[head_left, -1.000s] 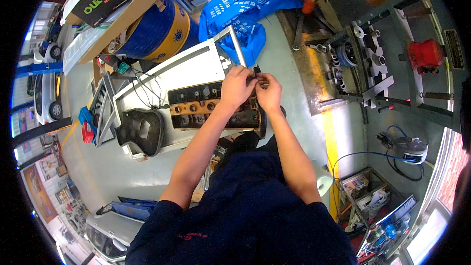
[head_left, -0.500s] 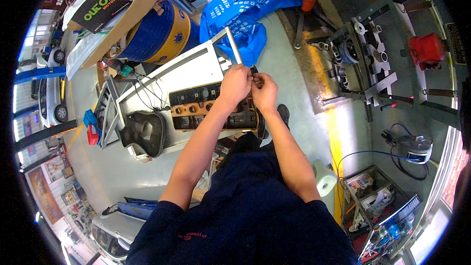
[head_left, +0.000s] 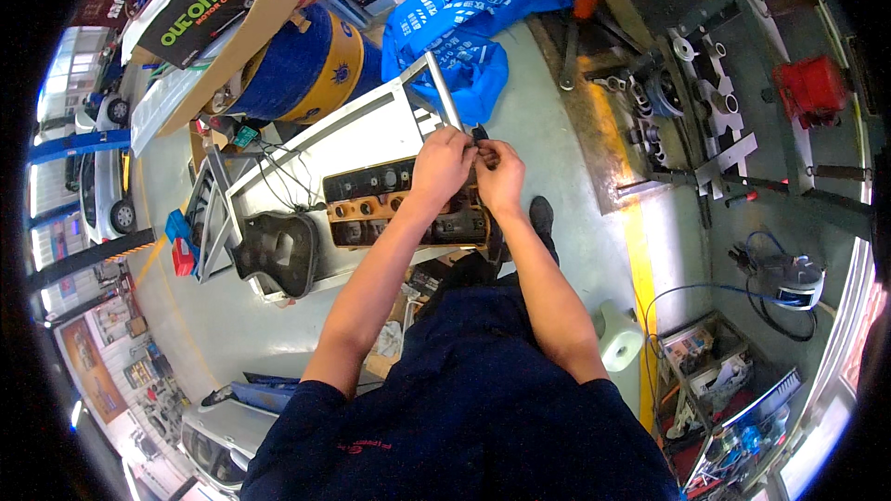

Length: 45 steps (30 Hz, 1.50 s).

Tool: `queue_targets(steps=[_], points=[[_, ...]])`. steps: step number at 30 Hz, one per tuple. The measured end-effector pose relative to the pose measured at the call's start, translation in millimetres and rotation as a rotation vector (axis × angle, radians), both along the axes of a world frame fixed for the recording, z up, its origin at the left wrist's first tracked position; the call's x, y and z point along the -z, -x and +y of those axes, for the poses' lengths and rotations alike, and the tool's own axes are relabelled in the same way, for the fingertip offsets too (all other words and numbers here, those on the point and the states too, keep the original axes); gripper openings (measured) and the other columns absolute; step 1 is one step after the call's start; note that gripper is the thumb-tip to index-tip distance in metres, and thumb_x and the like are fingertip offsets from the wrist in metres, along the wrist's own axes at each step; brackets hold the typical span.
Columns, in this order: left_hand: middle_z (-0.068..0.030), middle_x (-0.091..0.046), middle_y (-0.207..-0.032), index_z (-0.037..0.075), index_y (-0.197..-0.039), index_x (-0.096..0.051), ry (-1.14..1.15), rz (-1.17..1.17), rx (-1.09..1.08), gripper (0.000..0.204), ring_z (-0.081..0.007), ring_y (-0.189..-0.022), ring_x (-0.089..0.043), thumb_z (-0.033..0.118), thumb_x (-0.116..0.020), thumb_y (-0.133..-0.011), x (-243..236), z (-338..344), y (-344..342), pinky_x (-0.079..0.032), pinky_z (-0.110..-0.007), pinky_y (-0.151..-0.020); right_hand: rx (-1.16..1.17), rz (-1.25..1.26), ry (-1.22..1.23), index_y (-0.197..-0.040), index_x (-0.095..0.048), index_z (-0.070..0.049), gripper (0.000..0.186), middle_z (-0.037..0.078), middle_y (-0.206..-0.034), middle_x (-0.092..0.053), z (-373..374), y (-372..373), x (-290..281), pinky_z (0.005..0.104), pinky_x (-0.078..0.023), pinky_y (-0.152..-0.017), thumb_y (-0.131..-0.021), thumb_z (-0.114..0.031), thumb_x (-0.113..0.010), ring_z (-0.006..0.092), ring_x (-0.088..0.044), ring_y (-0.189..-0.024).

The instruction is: The person uses a wrench to loosen bolts on a car engine's cylinder head. They then remove the cylinder head and place it on a workbench. Finally, they spray a cleaning agent onto the cylinder head using a spray can.

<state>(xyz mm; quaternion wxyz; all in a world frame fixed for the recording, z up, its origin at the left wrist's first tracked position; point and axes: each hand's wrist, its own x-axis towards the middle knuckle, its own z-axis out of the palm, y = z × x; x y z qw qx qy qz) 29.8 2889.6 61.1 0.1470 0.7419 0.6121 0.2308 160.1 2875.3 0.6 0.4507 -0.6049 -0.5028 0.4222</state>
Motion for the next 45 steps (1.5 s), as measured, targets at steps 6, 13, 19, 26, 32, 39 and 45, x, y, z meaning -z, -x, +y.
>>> queue_targets(steps=[6,13,19,26,32,39,45], points=[[-0.0126,-0.066,-0.085,0.003,-0.087,-0.074,-0.094,0.039,0.003,0.006,-0.0350,-0.087,-0.067,0.009,-0.075,-0.085,11,-7,-3,-0.056,-0.047,-0.079,-0.004,0.002,-0.017,-0.110,-0.074,0.001,0.025,0.018,-0.100,-0.073,-2,1,5,0.0376,-0.059,-0.079,-0.085,0.002,-0.075,0.0293,-0.074,-0.085],[-0.0149,-0.066,-0.085,0.001,-0.084,-0.072,-0.057,0.096,0.019,0.008,-0.0356,-0.087,-0.067,0.009,-0.071,-0.085,9,-3,-3,-0.055,-0.047,-0.079,-0.013,-0.033,-0.003,-0.110,-0.074,0.003,0.024,0.015,-0.101,-0.073,-5,2,5,0.0361,-0.057,-0.079,-0.087,0.003,-0.075,0.0255,-0.072,-0.084],[-0.0233,-0.067,-0.093,-0.004,-0.089,-0.067,0.068,0.191,0.045,0.013,-0.0415,-0.091,-0.067,0.008,-0.066,-0.082,4,3,-7,-0.055,-0.050,-0.085,-0.013,-0.042,-0.015,-0.110,-0.074,0.002,0.026,0.018,-0.103,-0.072,-5,2,6,0.0399,-0.057,-0.083,-0.084,0.002,-0.076,0.0337,-0.072,-0.091],[-0.0234,-0.068,-0.089,-0.003,-0.085,-0.066,0.183,0.091,-0.052,0.015,-0.0431,-0.089,-0.068,0.011,-0.072,-0.079,5,8,-12,-0.056,-0.052,-0.083,-0.003,-0.070,-0.037,-0.110,-0.075,0.000,0.028,0.017,-0.103,-0.072,-6,2,4,0.0396,-0.057,-0.083,-0.082,0.003,-0.077,0.0329,-0.072,-0.091],[-0.0201,-0.076,-0.094,-0.002,-0.099,-0.074,0.382,-0.250,-0.267,0.021,-0.0323,-0.088,-0.076,0.016,-0.075,-0.088,-15,-2,15,-0.059,-0.040,-0.083,-0.031,-0.020,0.021,-0.112,-0.075,-0.001,0.026,0.015,-0.103,-0.072,-7,-1,2,0.0375,-0.058,-0.081,-0.086,0.001,-0.077,0.0271,-0.072,-0.087],[-0.0156,-0.074,-0.115,0.001,-0.110,-0.072,-0.217,-0.100,-0.595,0.023,-0.0285,-0.105,-0.073,0.000,-0.074,-0.087,-16,0,123,-0.058,-0.040,-0.090,-0.021,-0.029,0.024,-0.111,-0.075,-0.002,0.025,0.013,-0.098,-0.072,-6,1,4,0.0366,-0.058,-0.080,-0.086,0.000,-0.078,0.0237,-0.072,-0.085],[-0.0133,-0.072,-0.108,0.004,-0.104,-0.077,0.060,-0.224,-0.348,0.016,-0.0324,-0.097,-0.070,0.008,-0.077,-0.089,-21,-13,66,-0.058,-0.040,-0.086,-0.008,-0.008,-0.001,-0.110,-0.075,-0.001,0.024,0.013,-0.097,-0.072,-6,-1,5,0.0365,-0.058,-0.080,-0.086,0.001,-0.078,0.0246,-0.072,-0.084]])
